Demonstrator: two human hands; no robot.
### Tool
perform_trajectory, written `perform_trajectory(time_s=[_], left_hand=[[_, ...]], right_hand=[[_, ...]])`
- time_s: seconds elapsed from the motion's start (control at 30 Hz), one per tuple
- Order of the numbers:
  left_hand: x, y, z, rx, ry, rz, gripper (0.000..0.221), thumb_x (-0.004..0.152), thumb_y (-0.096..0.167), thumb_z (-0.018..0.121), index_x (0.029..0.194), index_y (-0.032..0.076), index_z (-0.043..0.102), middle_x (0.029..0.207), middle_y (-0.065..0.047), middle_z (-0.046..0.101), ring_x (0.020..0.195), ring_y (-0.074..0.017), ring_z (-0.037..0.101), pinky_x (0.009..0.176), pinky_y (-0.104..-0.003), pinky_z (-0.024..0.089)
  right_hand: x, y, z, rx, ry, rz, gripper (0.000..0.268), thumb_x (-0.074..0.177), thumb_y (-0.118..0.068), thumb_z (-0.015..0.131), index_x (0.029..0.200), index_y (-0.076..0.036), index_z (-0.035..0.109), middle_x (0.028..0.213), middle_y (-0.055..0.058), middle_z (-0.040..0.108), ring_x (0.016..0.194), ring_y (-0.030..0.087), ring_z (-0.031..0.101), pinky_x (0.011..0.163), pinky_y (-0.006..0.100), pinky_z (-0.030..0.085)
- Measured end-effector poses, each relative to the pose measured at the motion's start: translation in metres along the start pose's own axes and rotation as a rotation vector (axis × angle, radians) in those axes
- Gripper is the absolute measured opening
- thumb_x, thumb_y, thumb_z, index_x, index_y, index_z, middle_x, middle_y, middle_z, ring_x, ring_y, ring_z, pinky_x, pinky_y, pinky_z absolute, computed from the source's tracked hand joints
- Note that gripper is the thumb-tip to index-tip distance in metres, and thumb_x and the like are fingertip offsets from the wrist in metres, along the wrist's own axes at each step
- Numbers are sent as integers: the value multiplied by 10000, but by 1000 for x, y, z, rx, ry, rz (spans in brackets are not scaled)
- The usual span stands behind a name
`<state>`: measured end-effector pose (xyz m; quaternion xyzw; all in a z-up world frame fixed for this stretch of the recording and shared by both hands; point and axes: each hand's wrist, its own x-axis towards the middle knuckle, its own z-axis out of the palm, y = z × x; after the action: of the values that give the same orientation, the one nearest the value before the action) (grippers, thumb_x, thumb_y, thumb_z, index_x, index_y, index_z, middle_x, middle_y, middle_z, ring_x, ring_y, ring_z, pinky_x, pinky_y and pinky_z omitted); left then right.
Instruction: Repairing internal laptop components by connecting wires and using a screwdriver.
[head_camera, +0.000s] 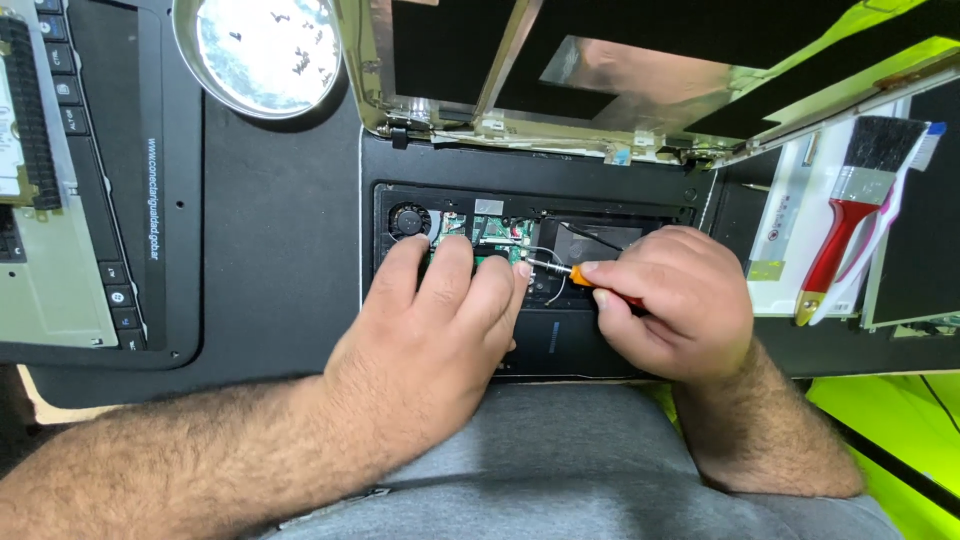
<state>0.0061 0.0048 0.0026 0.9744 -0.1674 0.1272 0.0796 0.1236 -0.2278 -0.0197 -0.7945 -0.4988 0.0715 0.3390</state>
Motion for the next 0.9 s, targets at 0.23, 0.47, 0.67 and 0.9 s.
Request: perform_trajectory(time_s=[0.23,0.47,0.67,0.9], left_hand=[[7,-22,2,-183,67,119,262,1013,324,639,1077,81,712,892,-59,602,901,-294,588,734,-421,476],[11,-34,3,-129,219,40,80,885,32,679,896,111,668,971,-34,621,971,-258,521,766,-400,386],[5,-34,11,-92,232,32,162,797,24,681,850,172,642,991,1,578,1025,-262,520,834,-409,376],[0,-33,20,-83,257,29,153,778,48,724,833,180,669,968,19,582,1003,-254,509,821,-415,382]], right_hand=[[-12,22,1,345,167,-167,197,888,37,666,1079,70,634,805,164,646,652,287,651,590,382,555],[-36,15,0,22,510,-42,223,917,105,707,1125,91,628,1001,238,677,887,355,680,822,458,607],[-61,11,-13,-471,461,164,139,904,156,754,1024,89,727,976,210,724,928,372,666,889,460,504],[-82,17,-8,-641,417,330,128,910,21,753,1034,-10,761,1004,112,738,980,313,637,909,423,434]])
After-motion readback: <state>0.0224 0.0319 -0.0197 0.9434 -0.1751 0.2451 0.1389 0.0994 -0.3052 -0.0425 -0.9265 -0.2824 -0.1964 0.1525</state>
